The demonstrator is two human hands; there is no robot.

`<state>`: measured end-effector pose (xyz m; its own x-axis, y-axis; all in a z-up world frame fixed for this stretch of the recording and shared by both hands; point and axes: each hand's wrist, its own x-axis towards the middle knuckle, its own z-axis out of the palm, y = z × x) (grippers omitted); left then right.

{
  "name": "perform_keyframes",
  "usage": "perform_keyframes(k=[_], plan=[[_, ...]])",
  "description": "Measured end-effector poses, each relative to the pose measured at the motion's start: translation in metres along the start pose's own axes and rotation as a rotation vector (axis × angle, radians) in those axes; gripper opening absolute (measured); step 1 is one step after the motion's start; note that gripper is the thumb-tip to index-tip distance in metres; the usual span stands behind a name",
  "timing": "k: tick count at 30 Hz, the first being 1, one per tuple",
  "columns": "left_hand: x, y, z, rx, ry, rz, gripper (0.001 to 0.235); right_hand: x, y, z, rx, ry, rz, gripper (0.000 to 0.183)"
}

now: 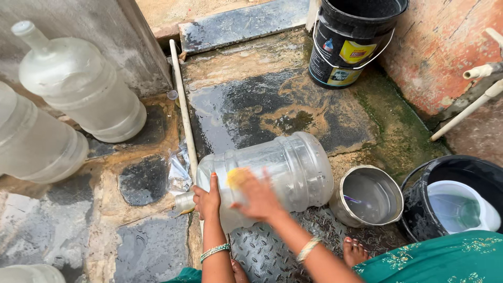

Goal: The person scrubs the exterior of a large plastic water dispenser bottle with a yellow sponge, rinses it with water from a bucket, and shakes it to remove excess water. The person repeats this process for multiple bottles.

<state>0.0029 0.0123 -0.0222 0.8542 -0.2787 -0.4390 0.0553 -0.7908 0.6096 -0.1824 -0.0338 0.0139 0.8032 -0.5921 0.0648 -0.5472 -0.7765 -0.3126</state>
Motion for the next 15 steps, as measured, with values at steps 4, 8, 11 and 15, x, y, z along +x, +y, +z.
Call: perform_keyframes(k=[4, 8, 11, 15], plan=[[0.0, 0.008, 0.005, -0.007, -0.011, -0.011, 0.115, -0.028, 0.102, -0.042, -0.353, 0.32, 0.297, 0.089], [-0.002, 0.011, 0.004, -0.001, -0.013, -0.025, 0.115, -0.041, 0.119, -0.049, -0.305, 0.347, 0.396, 0.106], [0.001, 0.017, 0.001, -0.006, -0.017, -0.013, 0.115, -0.026, 0.057, -0.015, -0.18, 0.341, 0.338, 0.117], [-0.003, 0.017, -0.003, -0.021, -0.021, -0.008, 0.117, -0.022, -0.029, 0.04, -0.119, 0.202, -0.125, 0.11]])
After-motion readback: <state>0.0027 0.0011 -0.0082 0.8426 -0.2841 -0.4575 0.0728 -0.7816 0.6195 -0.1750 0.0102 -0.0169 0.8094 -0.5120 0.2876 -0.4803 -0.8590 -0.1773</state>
